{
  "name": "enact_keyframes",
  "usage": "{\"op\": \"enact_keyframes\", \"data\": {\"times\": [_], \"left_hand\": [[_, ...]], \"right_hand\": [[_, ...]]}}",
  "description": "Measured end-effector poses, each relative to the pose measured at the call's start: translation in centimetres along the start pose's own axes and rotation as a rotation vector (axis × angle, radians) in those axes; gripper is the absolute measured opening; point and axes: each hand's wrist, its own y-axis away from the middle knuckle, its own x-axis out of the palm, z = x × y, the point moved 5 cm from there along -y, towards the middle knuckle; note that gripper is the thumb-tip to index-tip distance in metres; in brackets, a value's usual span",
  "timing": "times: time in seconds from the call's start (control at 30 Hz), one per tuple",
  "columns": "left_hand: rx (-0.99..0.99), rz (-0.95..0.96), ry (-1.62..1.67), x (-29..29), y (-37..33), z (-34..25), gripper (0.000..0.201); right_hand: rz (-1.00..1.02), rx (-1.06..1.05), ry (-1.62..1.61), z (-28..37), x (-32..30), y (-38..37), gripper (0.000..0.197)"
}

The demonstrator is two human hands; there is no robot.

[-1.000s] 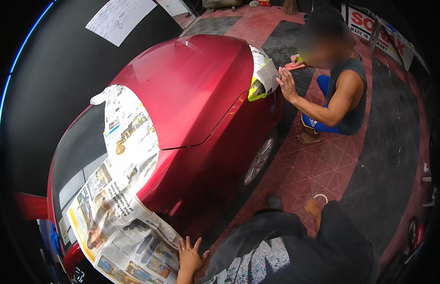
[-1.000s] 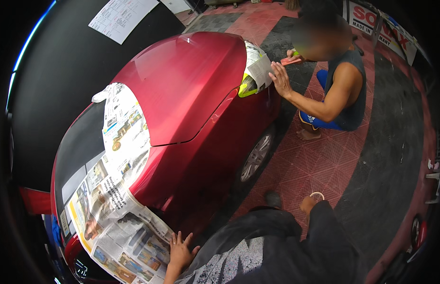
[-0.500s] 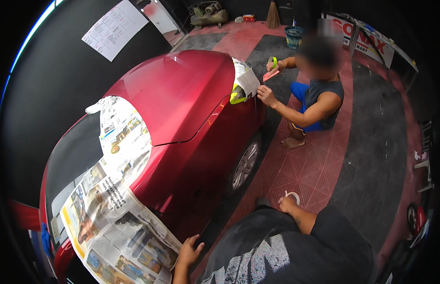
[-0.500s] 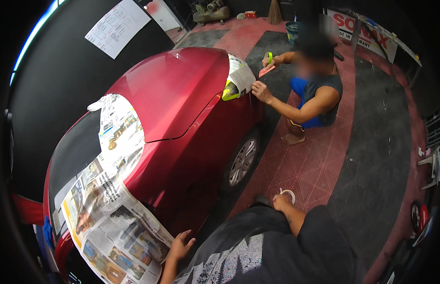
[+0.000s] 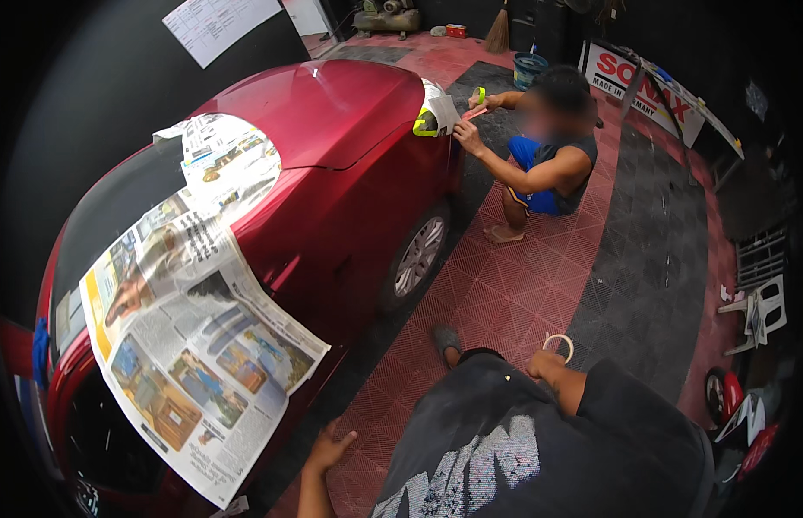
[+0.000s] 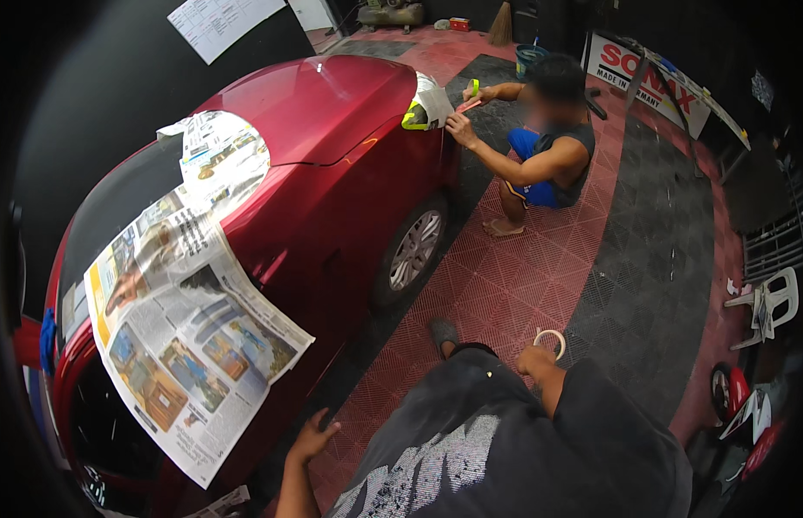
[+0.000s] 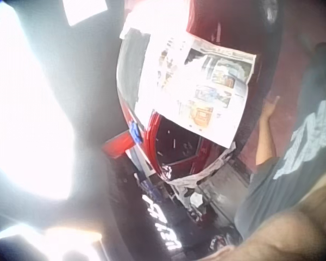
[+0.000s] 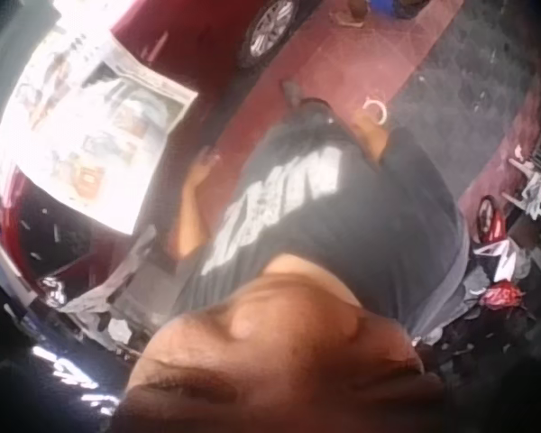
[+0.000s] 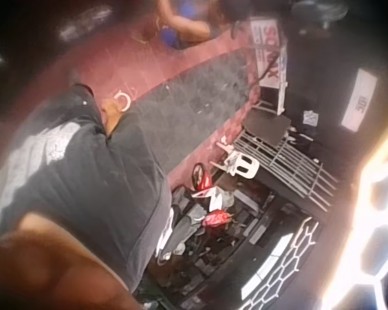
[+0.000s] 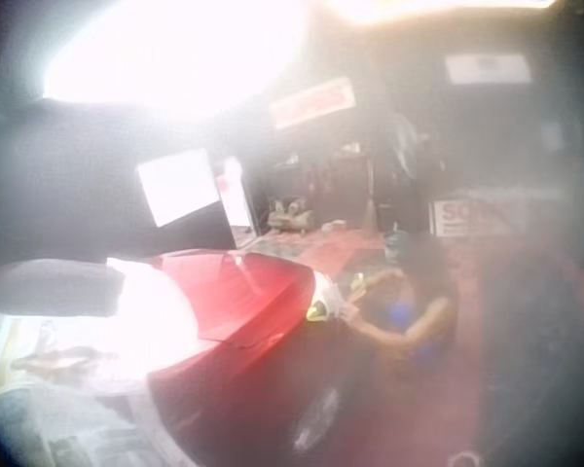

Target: The person tapes newspaper sheets onto the rear window and trunk of a red car using masking tape. Another person polishes the car's side panel nearby.

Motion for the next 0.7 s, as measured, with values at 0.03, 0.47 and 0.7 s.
{"op": "enact_keyframes", "data": {"times": [0.03, 0.47, 0.7], "left_hand": [[0.047, -0.014, -0.078, -0.6, 1.2, -1.7, 0.088], [0.623, -0.07, -0.471, -2.1, 8.3, -31.3, 0.06], [0.409, -0.419, -0.826, -15.8, 9.4, -38.3, 0.057]], "right_hand": [[0.036, -0.043, 0.029, 0.5, -0.8, 2.3, 0.05], [-0.337, -0.533, -0.38, 4.9, 9.4, -11.8, 0.029], [-0.375, -0.612, -0.405, 10.8, 13.6, -17.9, 0.019]]}}
